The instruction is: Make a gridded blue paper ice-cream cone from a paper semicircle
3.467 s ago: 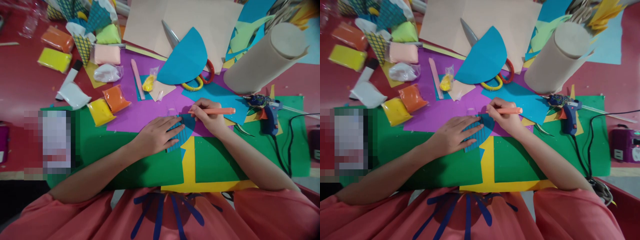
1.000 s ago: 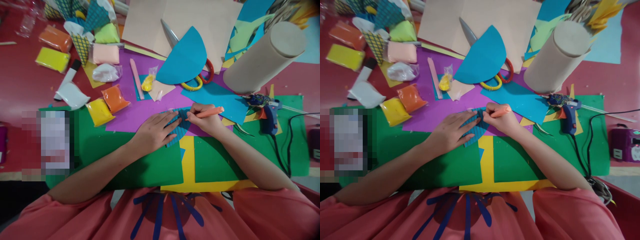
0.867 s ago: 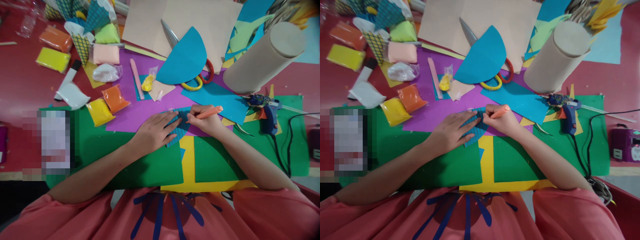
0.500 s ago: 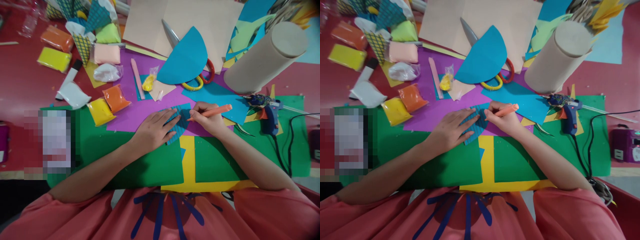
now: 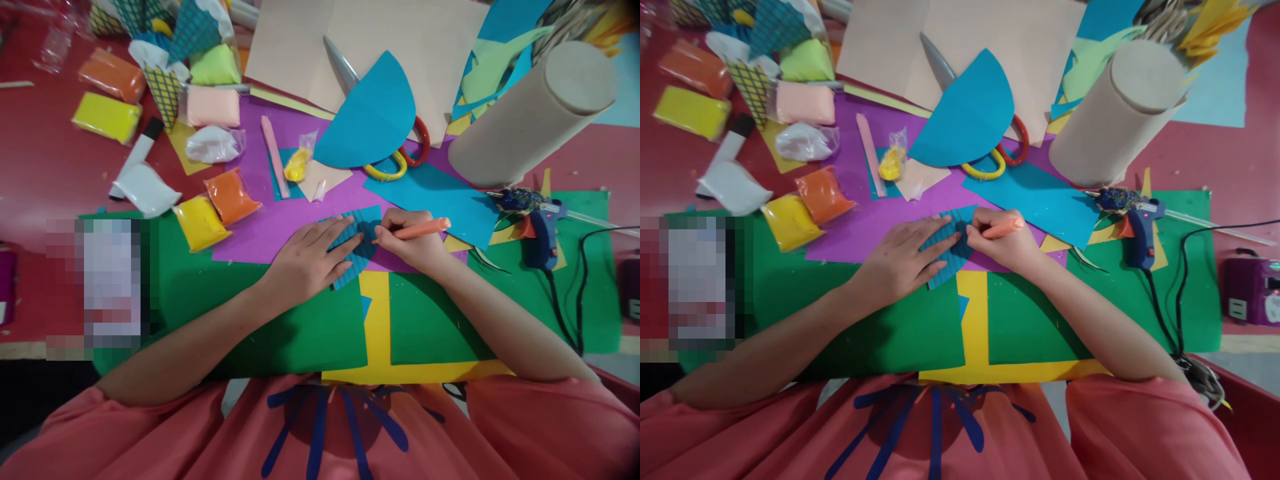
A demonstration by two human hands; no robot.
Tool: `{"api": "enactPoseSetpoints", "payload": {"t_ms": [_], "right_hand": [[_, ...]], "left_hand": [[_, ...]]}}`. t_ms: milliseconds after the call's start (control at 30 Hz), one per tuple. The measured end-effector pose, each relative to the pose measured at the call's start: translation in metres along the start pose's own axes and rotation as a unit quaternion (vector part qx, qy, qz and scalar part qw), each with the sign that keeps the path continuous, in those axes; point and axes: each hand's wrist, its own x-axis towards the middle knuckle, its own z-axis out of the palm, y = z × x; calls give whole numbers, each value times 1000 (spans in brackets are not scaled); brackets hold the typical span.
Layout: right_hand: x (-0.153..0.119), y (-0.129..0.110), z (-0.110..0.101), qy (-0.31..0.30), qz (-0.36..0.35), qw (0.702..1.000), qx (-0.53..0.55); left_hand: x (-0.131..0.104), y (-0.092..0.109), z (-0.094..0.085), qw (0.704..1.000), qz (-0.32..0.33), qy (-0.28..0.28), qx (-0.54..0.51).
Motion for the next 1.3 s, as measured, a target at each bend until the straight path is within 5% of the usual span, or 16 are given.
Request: {"api": "enactPoseSetpoints", "payload": {"t_ms": [567, 867, 1300], "right_hand": [[-1, -1, -4, -55, 6, 998, 20], [0, 0, -7, 69, 61, 973, 213], [3, -1, -4, 54, 56, 986, 148]], "left_hand": [[0, -1, 0, 1000, 14, 11, 14], [0, -1, -3, 1000, 5, -10, -17], [2, 0, -5, 998, 49, -1, -26]]}}
